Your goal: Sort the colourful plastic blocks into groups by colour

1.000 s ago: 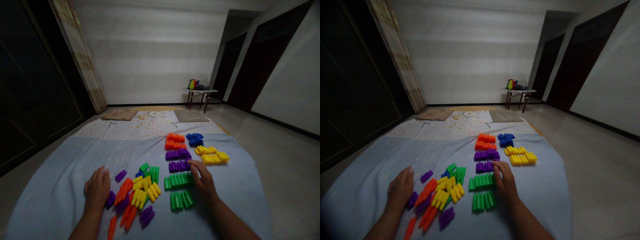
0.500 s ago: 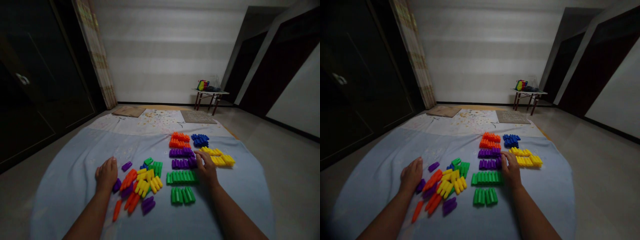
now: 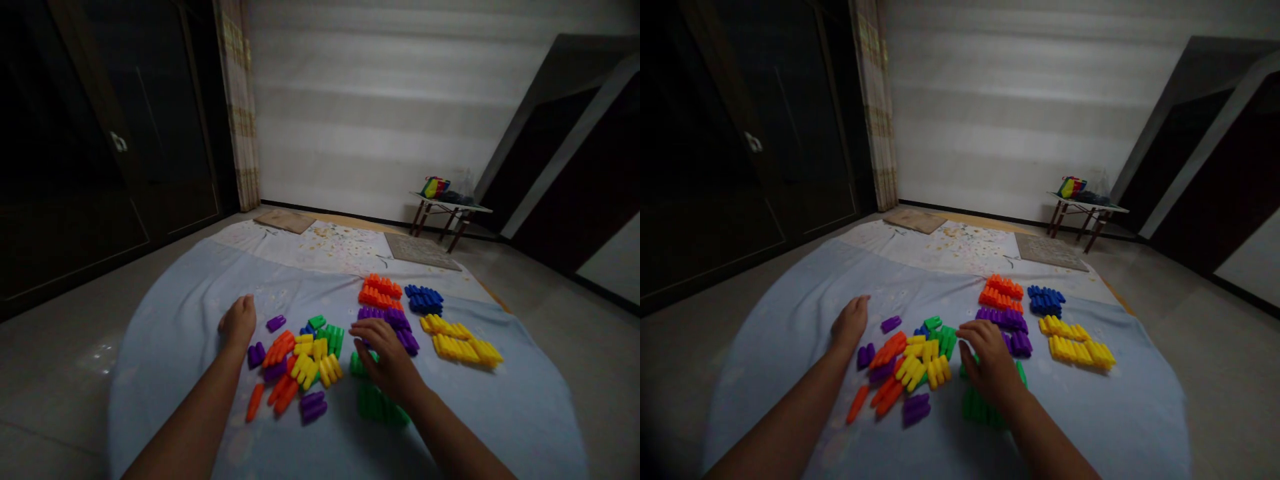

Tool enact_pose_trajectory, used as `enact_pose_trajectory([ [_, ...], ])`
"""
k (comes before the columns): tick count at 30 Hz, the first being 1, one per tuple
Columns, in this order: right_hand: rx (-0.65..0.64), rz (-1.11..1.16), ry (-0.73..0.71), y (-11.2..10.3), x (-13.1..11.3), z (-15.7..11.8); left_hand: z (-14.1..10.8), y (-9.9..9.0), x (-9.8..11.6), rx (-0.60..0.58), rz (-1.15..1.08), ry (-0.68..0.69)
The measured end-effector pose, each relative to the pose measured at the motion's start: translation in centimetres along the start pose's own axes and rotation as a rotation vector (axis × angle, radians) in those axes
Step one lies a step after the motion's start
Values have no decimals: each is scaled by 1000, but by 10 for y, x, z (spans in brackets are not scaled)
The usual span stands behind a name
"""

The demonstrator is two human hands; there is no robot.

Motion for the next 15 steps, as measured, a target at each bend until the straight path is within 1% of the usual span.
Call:
enact_pose_trajectory([
  [3,-194,32,-58,24,-38,25,-15,1,3,50,-56,35],
  [6,-401,28,-129,59,-74,43,-21,0,3,64,-113,72],
  [8,-499,35,-207,83,-94,48,-21,-1,2,64,-152,83],
  [11,-576,33,-268,108,-108,52,-19,-2,-2,59,-223,79],
  [13,-598,19,-286,115,-109,53,-18,-1,-5,60,-276,61],
  [15,-618,-9,-289,117,-105,54,-17,-1,-8,64,-333,37],
])
Point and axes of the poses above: each hand's wrist, its own z-axis towards the middle knuckle, its own y-axis out of the palm, x = y × z, the point moved 2 cm from there along z, towards the middle knuckle, and after that the axes turned 3 degrees about x, right-handed, at the moved point
